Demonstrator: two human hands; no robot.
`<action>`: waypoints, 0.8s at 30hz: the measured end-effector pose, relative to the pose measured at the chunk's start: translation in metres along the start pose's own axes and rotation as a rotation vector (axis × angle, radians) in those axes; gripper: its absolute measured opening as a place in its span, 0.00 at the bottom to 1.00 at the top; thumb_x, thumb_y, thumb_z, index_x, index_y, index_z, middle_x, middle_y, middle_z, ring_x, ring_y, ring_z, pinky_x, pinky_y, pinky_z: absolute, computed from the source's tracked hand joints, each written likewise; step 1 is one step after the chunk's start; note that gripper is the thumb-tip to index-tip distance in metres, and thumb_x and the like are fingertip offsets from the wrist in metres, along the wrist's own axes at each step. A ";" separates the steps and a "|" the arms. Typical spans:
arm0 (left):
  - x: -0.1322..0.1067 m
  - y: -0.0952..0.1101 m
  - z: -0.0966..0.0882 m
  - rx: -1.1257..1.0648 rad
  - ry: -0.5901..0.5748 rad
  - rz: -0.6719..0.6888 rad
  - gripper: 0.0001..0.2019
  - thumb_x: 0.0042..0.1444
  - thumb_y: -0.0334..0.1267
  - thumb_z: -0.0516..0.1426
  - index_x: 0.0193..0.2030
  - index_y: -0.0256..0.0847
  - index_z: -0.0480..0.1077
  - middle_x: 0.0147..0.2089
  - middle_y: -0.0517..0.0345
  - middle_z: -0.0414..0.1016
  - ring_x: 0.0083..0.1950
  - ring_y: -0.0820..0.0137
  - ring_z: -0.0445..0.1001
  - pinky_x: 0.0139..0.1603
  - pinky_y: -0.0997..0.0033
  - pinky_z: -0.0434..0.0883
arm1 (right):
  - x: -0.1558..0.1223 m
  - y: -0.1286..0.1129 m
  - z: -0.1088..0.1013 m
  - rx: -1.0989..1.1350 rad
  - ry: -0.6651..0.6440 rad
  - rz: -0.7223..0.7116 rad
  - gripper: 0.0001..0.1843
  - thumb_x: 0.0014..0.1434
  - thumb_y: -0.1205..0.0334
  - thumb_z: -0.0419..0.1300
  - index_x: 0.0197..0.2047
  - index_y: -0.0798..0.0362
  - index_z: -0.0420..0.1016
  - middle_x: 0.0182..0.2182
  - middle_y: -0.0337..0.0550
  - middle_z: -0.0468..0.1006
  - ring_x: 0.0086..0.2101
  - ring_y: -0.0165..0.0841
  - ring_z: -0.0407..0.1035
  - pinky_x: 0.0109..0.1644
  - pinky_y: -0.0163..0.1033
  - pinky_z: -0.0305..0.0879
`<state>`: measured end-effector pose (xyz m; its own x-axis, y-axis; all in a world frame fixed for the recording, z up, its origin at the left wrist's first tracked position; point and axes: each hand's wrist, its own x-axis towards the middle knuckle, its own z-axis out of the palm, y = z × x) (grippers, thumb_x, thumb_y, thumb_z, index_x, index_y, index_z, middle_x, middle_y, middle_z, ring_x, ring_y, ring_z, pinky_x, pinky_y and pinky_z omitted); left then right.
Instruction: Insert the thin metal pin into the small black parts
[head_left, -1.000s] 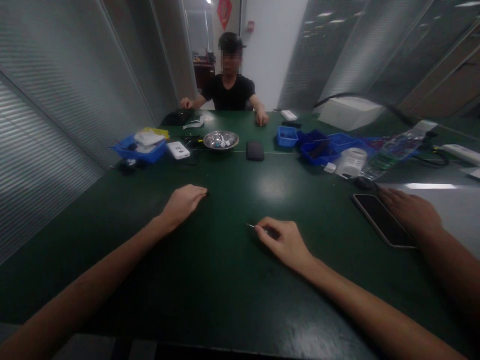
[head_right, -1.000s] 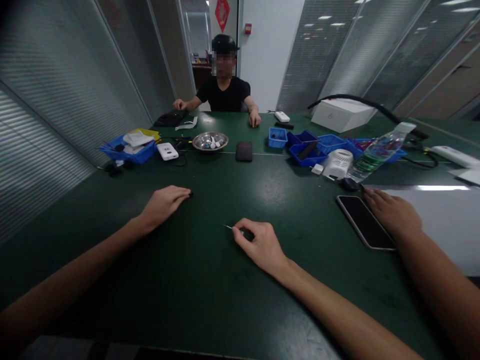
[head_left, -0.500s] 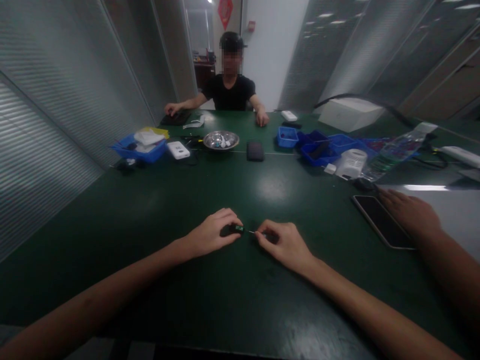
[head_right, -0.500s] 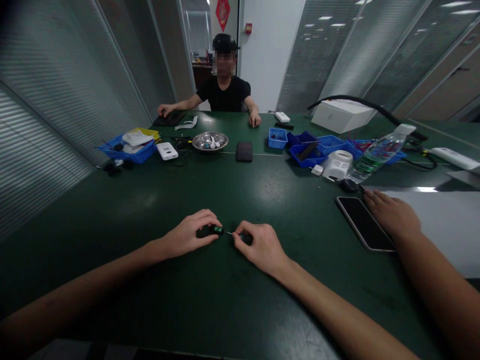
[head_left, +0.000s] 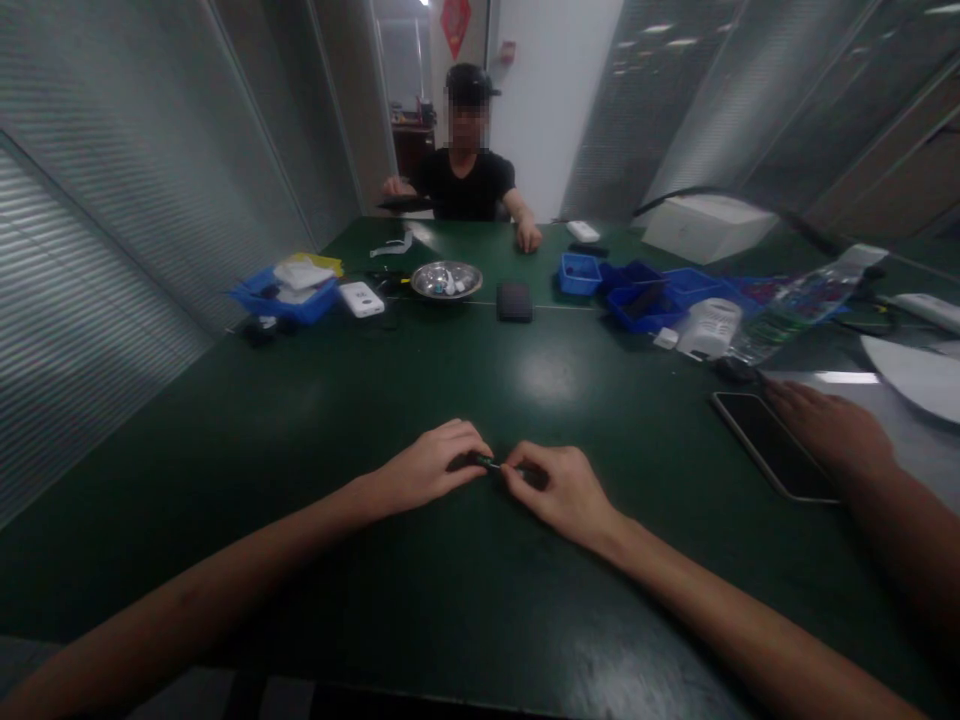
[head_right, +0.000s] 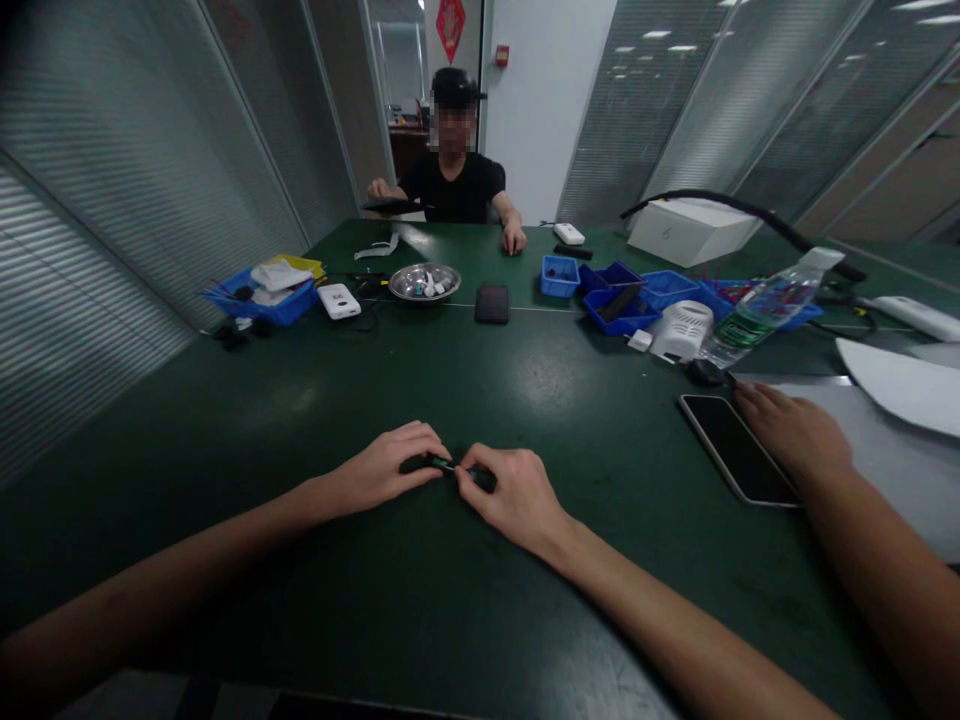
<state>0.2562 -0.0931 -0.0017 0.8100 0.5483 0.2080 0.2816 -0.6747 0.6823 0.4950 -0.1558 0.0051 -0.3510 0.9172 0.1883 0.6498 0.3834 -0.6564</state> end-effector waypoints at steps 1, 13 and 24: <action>0.000 0.000 0.000 0.002 0.002 0.000 0.09 0.69 0.36 0.58 0.53 0.40 0.74 0.49 0.50 0.74 0.53 0.63 0.71 0.55 0.63 0.68 | 0.001 -0.001 0.001 0.029 0.001 -0.011 0.10 0.67 0.59 0.59 0.38 0.52 0.79 0.28 0.38 0.80 0.25 0.30 0.72 0.29 0.32 0.61; -0.003 -0.003 -0.003 -0.002 0.010 -0.041 0.09 0.67 0.37 0.59 0.52 0.40 0.75 0.49 0.50 0.74 0.51 0.63 0.71 0.51 0.63 0.69 | -0.005 0.006 -0.003 0.028 -0.010 -0.017 0.10 0.68 0.59 0.59 0.37 0.52 0.79 0.27 0.38 0.79 0.24 0.29 0.71 0.29 0.33 0.62; -0.007 -0.007 -0.002 -0.020 -0.016 0.014 0.09 0.68 0.37 0.59 0.53 0.41 0.74 0.49 0.50 0.75 0.53 0.62 0.72 0.55 0.62 0.68 | 0.001 0.001 0.006 -0.031 -0.026 -0.022 0.09 0.68 0.60 0.59 0.37 0.51 0.79 0.28 0.38 0.80 0.25 0.30 0.71 0.31 0.33 0.62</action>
<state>0.2477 -0.0911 -0.0062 0.8222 0.5306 0.2063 0.2599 -0.6723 0.6932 0.4912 -0.1550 0.0000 -0.3825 0.9057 0.1828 0.6624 0.4068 -0.6292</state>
